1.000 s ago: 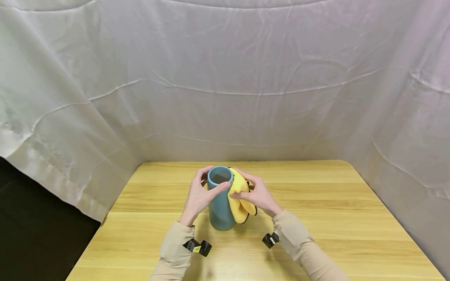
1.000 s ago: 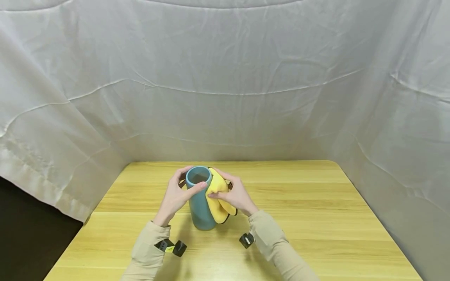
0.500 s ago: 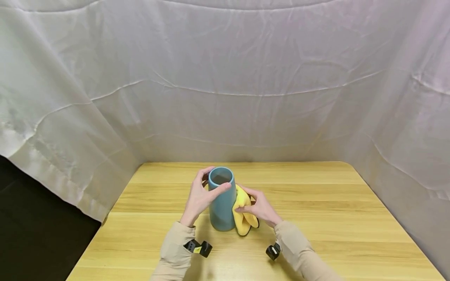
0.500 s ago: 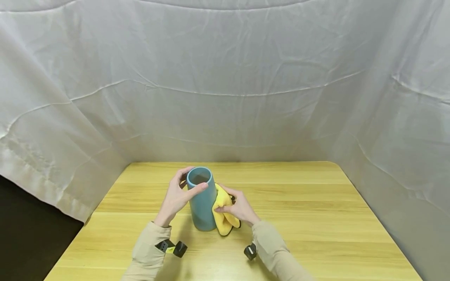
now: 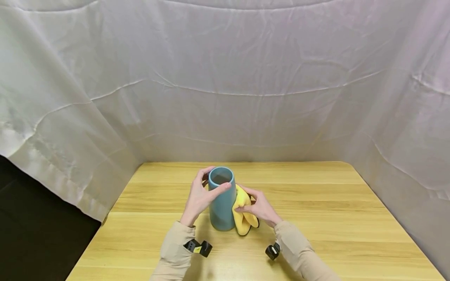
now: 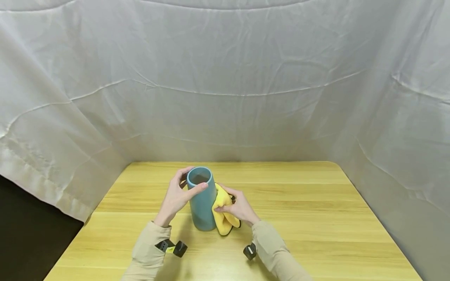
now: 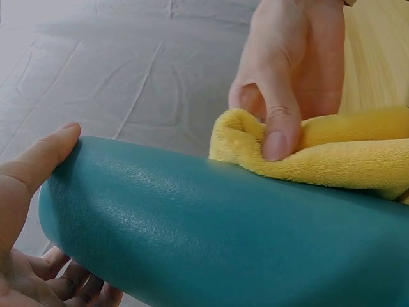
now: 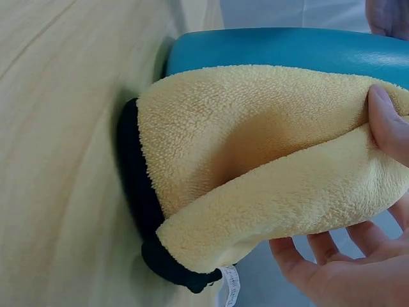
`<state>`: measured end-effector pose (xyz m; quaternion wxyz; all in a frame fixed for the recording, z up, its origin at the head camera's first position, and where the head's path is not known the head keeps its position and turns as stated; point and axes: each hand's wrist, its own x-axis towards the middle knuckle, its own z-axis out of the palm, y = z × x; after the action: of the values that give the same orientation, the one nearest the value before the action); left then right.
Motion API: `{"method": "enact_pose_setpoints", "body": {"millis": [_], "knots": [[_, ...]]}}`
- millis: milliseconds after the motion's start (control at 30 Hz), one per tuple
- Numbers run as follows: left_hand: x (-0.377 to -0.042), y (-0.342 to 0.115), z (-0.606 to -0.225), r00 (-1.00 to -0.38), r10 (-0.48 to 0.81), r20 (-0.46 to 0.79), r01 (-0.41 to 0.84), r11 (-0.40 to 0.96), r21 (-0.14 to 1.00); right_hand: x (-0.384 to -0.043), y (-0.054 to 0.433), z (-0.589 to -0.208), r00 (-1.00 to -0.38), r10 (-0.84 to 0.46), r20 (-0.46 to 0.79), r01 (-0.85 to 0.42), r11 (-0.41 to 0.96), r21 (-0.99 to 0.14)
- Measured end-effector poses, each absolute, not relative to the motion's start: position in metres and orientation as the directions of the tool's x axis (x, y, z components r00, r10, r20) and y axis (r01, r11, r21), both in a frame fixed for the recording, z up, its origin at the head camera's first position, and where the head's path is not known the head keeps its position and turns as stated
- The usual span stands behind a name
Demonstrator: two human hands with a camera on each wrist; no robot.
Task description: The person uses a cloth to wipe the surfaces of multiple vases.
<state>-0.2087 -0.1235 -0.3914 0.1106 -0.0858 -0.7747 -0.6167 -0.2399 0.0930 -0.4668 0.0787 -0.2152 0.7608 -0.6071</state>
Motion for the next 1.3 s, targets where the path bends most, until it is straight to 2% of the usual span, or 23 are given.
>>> {"method": "enact_pose_setpoints", "body": {"millis": [167, 433, 633, 1067, 1300], "knots": [[-0.209, -0.124, -0.392, -0.961, -0.003, 0.278, 0.27, 0.221, 0.937, -0.24, 0.092, -0.456, -0.896, -0.411, 0.166, -0.255, 0.17, -0.952], [-0.209, -0.124, -0.394, -0.96, -0.001, 0.28, 0.273, 0.219, 0.937, -0.242, 0.086, -0.422, -0.872, -0.403, 0.278, -0.356, 0.132, -0.925], [-0.209, -0.124, -0.393, -0.959, -0.005, 0.283, 0.274, 0.222, 0.936, -0.243, 0.083, -0.408, -0.869, -0.396, 0.297, -0.37, 0.121, -0.921], [-0.209, -0.123, -0.394, -0.959, -0.004, 0.282, 0.274, 0.224, 0.935, -0.241, 0.087, -0.416, -0.869, -0.398, 0.294, -0.375, 0.142, -0.916], [-0.209, -0.123, -0.393, -0.958, -0.003, 0.288, 0.28, 0.218, 0.935, -0.238, 0.091, -0.449, -0.899, -0.4, 0.177, -0.275, 0.203, -0.94]]}}
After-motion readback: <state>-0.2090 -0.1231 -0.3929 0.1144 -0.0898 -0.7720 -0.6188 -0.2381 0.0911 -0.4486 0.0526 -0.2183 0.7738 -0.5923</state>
